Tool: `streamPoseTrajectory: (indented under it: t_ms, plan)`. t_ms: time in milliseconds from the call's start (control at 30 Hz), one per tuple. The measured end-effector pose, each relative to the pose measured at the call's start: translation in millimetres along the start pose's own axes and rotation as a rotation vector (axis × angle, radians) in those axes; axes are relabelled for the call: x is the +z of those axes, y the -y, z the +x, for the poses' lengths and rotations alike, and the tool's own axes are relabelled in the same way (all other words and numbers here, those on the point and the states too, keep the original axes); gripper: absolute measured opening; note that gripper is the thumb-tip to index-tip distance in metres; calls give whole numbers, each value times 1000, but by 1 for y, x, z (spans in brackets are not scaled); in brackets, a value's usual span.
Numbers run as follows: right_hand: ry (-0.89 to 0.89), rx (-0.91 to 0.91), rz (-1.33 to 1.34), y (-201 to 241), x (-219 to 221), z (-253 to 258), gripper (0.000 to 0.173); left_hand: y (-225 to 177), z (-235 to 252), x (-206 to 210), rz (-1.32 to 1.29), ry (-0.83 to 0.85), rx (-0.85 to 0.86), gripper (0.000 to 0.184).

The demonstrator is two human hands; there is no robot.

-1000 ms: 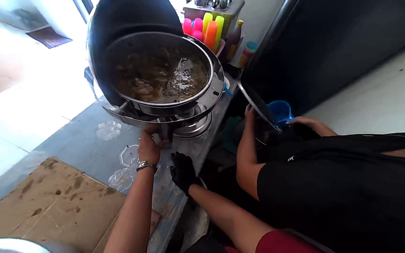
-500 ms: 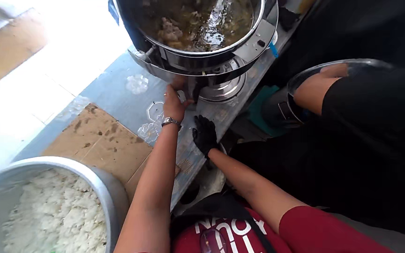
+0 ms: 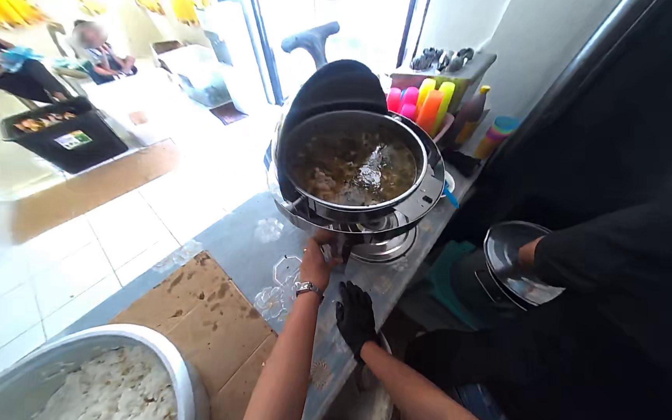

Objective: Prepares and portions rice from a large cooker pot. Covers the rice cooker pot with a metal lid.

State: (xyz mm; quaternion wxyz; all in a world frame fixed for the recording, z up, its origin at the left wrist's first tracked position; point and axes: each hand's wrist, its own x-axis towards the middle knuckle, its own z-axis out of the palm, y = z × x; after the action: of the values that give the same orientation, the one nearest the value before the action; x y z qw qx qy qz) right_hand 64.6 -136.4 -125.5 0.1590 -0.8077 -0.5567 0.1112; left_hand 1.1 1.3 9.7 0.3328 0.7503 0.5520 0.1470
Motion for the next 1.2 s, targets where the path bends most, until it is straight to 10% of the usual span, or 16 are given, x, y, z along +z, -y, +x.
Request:
streamPoseTrajectory:
  t_ms: [800, 1033, 1200]
  plan:
    - [-57, -36, 13, -1, 3, -3, 53, 11, -13, -2, -156, 4, 79, 97]
    - [-20, -32, 28, -1, 0, -2, 54, 31, -122, -35, -233, 56, 4, 94]
    - [-43, -67, 3, -8, 4, -3, 54, 110, -221, -105, -18, -329, 83, 88]
